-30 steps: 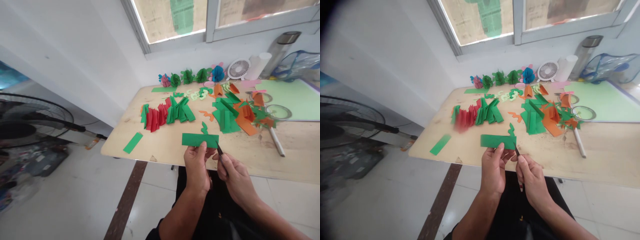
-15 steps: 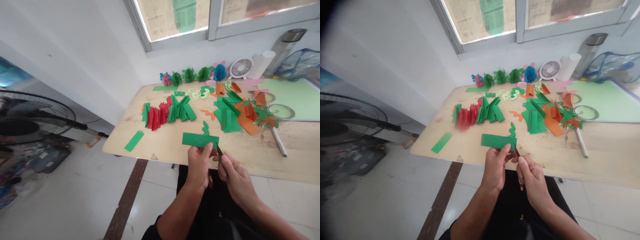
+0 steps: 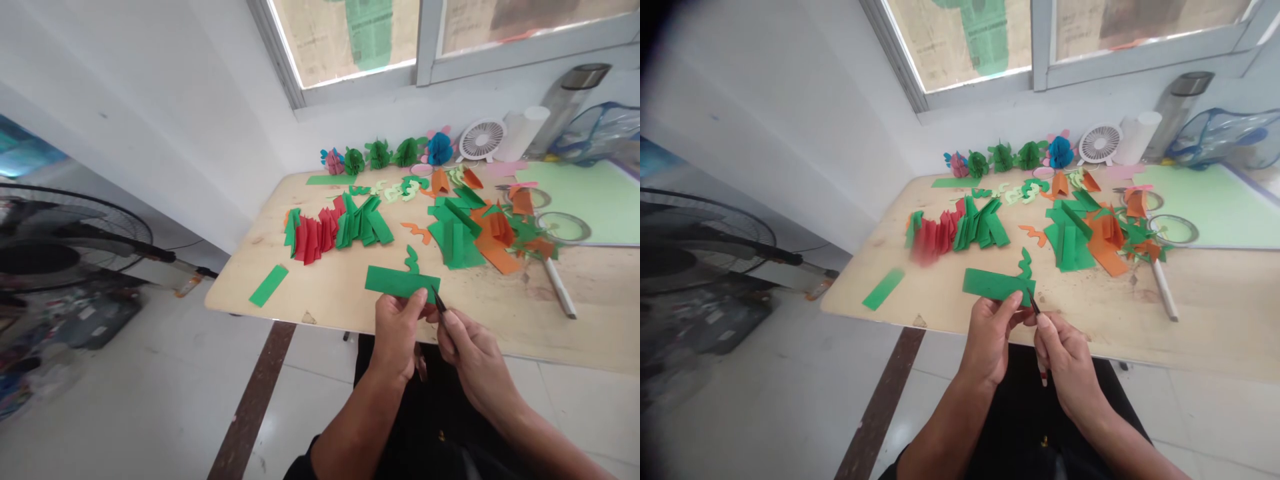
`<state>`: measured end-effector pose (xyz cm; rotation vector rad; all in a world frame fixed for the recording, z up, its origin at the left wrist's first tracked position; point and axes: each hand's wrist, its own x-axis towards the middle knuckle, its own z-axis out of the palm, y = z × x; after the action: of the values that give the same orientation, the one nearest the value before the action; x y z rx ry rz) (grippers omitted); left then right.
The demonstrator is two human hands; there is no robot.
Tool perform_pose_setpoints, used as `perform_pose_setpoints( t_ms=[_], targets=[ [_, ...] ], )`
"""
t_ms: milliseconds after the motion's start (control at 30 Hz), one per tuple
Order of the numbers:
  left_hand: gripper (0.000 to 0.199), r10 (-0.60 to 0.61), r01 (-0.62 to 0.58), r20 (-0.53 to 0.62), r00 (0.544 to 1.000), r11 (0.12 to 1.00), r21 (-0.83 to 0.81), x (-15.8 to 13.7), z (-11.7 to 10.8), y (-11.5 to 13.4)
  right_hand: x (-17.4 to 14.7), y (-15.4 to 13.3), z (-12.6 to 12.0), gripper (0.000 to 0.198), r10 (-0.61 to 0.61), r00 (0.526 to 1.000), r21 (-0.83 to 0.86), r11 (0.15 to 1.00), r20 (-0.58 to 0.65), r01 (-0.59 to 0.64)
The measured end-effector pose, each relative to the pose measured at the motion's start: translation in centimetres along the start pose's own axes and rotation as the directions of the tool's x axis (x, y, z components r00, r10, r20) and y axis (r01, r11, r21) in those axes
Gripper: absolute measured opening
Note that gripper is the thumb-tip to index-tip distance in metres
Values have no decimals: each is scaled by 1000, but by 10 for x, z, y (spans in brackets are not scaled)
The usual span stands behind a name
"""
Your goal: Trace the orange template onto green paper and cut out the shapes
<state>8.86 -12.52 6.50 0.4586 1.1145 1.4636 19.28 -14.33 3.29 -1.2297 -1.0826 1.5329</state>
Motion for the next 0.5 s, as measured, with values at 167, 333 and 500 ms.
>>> perform_pose_setpoints(
  t_ms=[167,333,500],
  targets=[
    [18,3,-3,-5,1000,1000,-4,0,0,1,-1,-3,1,47,-5,1000,-34,999,-14,4],
    [21,-14,14,20,1000,1000,24,2,-2,1,0,-4,1,48,10,1000,-27,1000,1,-10],
    [22,-18,16,51,999,999,35,3,-3,0,1,-2,0,42,8,1000,-3,1000,0,-8]
  ],
)
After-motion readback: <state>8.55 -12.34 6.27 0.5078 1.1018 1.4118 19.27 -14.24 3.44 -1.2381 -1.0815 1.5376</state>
